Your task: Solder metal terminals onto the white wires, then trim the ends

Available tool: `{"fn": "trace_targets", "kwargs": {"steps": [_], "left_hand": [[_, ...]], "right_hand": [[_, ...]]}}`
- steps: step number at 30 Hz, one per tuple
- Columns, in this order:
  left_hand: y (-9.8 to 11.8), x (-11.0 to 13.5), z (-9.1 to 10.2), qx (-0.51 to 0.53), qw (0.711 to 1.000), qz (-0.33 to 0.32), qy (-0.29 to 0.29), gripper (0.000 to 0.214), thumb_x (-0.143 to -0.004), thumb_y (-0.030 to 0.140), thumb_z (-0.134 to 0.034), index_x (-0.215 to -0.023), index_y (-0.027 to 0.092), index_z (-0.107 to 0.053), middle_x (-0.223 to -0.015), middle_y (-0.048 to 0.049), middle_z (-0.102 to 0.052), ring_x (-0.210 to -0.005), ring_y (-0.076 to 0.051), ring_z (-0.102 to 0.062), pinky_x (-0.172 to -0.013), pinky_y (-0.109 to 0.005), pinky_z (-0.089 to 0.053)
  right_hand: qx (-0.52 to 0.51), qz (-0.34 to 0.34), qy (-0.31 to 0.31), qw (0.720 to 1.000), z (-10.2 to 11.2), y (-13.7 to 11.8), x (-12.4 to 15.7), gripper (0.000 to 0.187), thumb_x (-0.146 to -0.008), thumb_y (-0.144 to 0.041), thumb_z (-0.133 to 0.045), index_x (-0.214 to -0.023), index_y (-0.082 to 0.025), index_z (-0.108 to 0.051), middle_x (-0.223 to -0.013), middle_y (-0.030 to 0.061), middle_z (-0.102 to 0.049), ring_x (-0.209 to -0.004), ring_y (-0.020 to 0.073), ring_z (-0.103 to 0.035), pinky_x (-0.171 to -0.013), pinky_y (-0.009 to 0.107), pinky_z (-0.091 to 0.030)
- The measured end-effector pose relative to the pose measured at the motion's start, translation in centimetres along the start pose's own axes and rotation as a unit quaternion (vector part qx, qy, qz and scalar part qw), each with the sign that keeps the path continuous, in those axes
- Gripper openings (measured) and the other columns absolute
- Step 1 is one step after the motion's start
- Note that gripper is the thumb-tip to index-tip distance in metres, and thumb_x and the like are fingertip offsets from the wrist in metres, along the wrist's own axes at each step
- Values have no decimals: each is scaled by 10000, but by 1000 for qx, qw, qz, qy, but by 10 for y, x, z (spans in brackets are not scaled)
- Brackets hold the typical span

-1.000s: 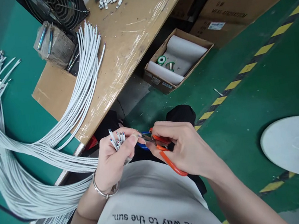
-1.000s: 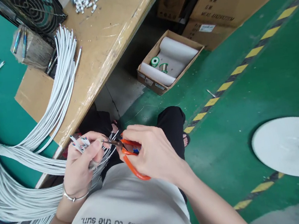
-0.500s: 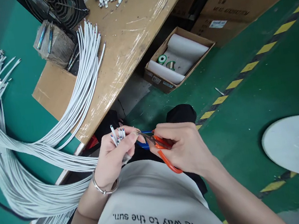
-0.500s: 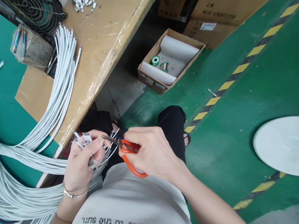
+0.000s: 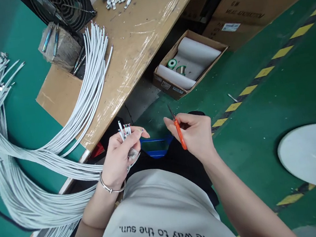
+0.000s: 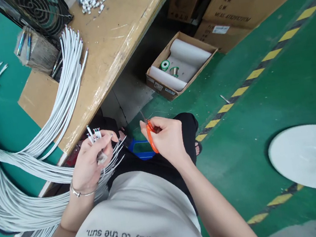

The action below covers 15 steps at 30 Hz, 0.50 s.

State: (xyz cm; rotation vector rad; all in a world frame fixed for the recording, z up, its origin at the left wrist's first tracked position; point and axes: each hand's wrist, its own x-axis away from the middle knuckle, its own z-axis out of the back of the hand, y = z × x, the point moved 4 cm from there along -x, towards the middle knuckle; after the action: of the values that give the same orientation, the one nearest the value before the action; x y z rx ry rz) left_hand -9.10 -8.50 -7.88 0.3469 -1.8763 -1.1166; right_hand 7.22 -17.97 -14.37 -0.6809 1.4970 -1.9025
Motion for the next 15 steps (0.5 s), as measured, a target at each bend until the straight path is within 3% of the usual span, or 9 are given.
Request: {"fn": "trace_targets", "kwargs": {"steps": [4,6,9,15], "left_hand": [[1,3,-3,-8,1000,-5,10,239,-936,371,-759,-870,142,-777,-535,66,-454,-419,-26,-244,-403,-195,-133],[2,4,-5,-12,1000,-8,12,240,-937,369,-760,-857,144,-778,-539,64,-461,-424,-25,-250,-402,-192,-133],[3,6,-6,-17,1000,-13,10,249,-947,373,-753,-835,152,-772,-528,69,-444,-429,-26,-247,-408,-192,-143],[4,9,-3,-40,999,-22,-28,249,-969,358,-728,-823,161,-766,-520,74,-404,-455,-35,-265,-448,-205,-169]], "right_hand": [[-40,-39,-16,998,2,-7,4,378,-913,-380,-709,-594,-201,-614,-560,-10,-540,-503,114,-433,-482,279,-331],[-83,-40,-38,995,0,-16,7,380,-930,-409,-709,-614,-208,-648,-606,5,-583,-544,131,-488,-522,289,-377],[-123,-9,-87,989,-4,-30,10,425,-902,-382,-770,-581,-205,-554,-584,-25,-481,-545,113,-408,-528,288,-326],[-15,86,-195,977,-5,-42,12,381,-854,-163,-701,-634,-211,-394,-644,-50,-391,-589,100,-333,-547,282,-259]]}}
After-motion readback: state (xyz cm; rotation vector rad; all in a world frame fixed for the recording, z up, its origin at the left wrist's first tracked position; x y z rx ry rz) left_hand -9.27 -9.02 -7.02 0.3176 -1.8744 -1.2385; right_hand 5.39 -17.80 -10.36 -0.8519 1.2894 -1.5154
